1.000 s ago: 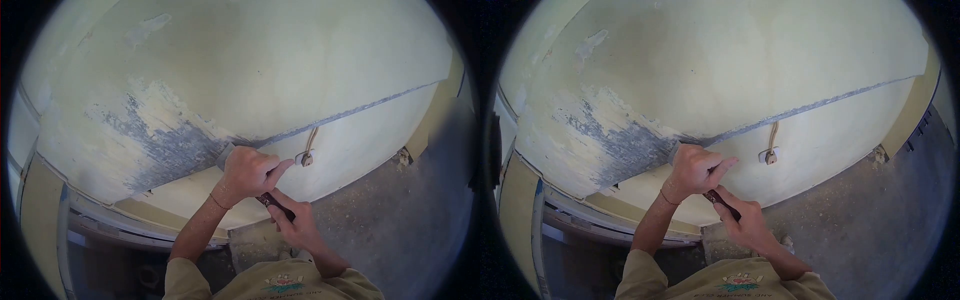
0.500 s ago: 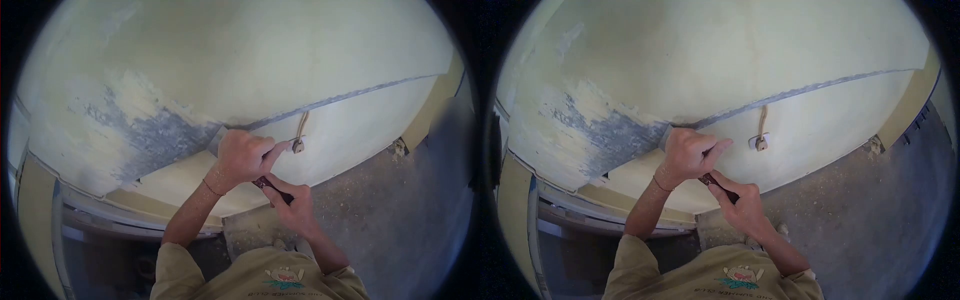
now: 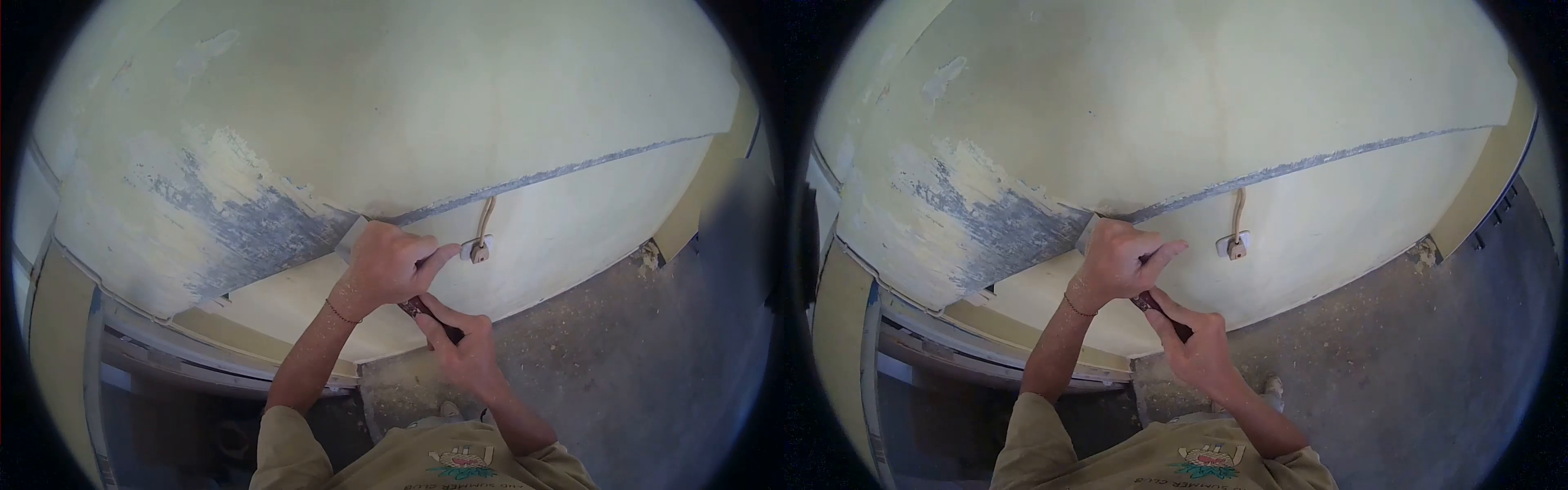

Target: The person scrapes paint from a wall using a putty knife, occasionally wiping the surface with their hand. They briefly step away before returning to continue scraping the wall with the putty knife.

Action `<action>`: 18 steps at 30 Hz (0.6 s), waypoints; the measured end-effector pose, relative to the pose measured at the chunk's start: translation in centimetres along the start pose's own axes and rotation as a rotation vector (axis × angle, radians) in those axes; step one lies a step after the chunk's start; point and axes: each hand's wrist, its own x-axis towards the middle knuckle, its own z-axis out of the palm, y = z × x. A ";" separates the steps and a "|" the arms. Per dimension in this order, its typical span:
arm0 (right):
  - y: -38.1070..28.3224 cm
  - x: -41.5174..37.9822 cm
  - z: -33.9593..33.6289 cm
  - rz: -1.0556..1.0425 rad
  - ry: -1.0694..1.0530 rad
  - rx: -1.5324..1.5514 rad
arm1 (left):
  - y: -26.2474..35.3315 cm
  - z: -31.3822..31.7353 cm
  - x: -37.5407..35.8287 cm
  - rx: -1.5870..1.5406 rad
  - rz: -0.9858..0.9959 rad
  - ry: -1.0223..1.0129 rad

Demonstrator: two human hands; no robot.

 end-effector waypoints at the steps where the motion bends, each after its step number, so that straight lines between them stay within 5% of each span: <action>1: 0.1 0.0 0.0 -0.006 -0.005 -0.003 | -0.1 0.0 0.0 0.006 -0.033 -0.020; 10: -1.3 1.7 3.5 -0.143 0.020 0.030 | -1.2 -4.5 0.9 0.076 0.038 0.036; 18: -0.2 0.2 1.0 -0.065 0.026 -0.057 | -0.4 -1.3 0.1 0.030 0.039 0.012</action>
